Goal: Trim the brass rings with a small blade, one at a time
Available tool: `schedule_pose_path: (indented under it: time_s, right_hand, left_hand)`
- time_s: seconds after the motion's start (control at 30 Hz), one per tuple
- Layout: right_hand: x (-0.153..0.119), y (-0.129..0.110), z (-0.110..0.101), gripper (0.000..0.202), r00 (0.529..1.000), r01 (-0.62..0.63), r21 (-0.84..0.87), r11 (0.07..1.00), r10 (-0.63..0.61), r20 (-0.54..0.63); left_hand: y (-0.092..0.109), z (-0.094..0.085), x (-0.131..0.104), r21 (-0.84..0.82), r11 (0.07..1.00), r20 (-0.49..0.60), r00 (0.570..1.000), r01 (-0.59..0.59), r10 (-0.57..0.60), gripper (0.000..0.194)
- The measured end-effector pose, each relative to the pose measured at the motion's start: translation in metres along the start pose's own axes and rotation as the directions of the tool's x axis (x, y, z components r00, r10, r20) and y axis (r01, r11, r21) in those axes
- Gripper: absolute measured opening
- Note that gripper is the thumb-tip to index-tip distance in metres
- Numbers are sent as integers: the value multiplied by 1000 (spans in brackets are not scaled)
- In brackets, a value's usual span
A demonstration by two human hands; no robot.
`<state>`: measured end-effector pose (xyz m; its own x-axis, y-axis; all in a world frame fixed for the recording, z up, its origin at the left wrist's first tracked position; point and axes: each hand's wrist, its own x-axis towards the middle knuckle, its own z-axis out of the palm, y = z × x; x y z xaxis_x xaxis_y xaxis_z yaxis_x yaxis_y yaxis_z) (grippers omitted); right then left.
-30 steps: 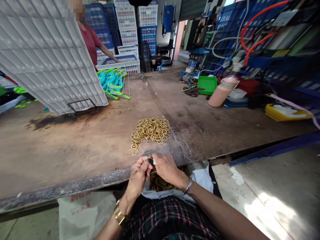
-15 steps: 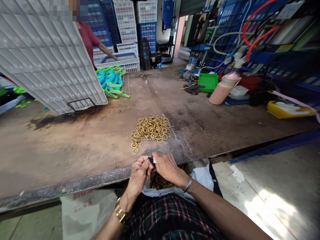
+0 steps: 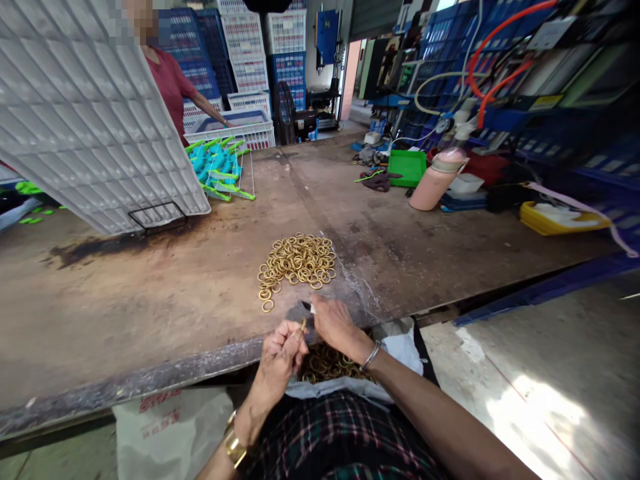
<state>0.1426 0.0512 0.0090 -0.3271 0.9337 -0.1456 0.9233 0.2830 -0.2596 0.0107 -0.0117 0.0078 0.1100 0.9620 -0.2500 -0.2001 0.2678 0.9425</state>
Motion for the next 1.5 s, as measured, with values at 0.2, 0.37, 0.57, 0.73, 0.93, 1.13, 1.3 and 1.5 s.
schedule_pose_path:
  time_s: [0.2, 0.37, 0.57, 0.73, 0.93, 1.13, 1.3, 1.5]
  right_hand:
    - [19, 23, 2, 24, 986, -65, -62, 996, 54, -158]
    - [29, 26, 11, 24, 983, -60, -135, 989, 35, -182]
    - [31, 27, 17, 29, 979, -65, -98, 993, 44, -199]
    - [27, 30, 13, 30, 982, -17, 98, 995, 36, -188]
    - [23, 23, 9, 20, 994, 70, 572, 817, -8, -110]
    - [22, 26, 9, 25, 997, 80, 730, 679, -61, -52]
    - [20, 28, -3, 21, 993, 78, 790, 608, -119, -7]
    - [20, 24, -7, 12, 998, -27, 823, 567, -25, 50]
  left_hand:
    - [4, 9, 1, -320, 932, 8, 984, 172, -178, 31]
    - [-4, 5, 14, -373, 918, -38, 987, 133, -158, 37]
    - [-16, 2, 28, -504, 855, -20, 988, 125, -156, 31]
    - [-21, -3, 41, -522, 832, -38, 970, 187, -241, 39]
    - [-34, -6, 69, -384, 905, -125, 960, 185, -249, 51]
    - [-53, -4, 89, -180, 982, -174, 980, 64, -95, 56]
    - [-47, -7, 87, -189, 982, -161, 986, 1, -32, 51]
    - [-38, -5, 84, -133, 991, -61, 998, -11, 3, 51]
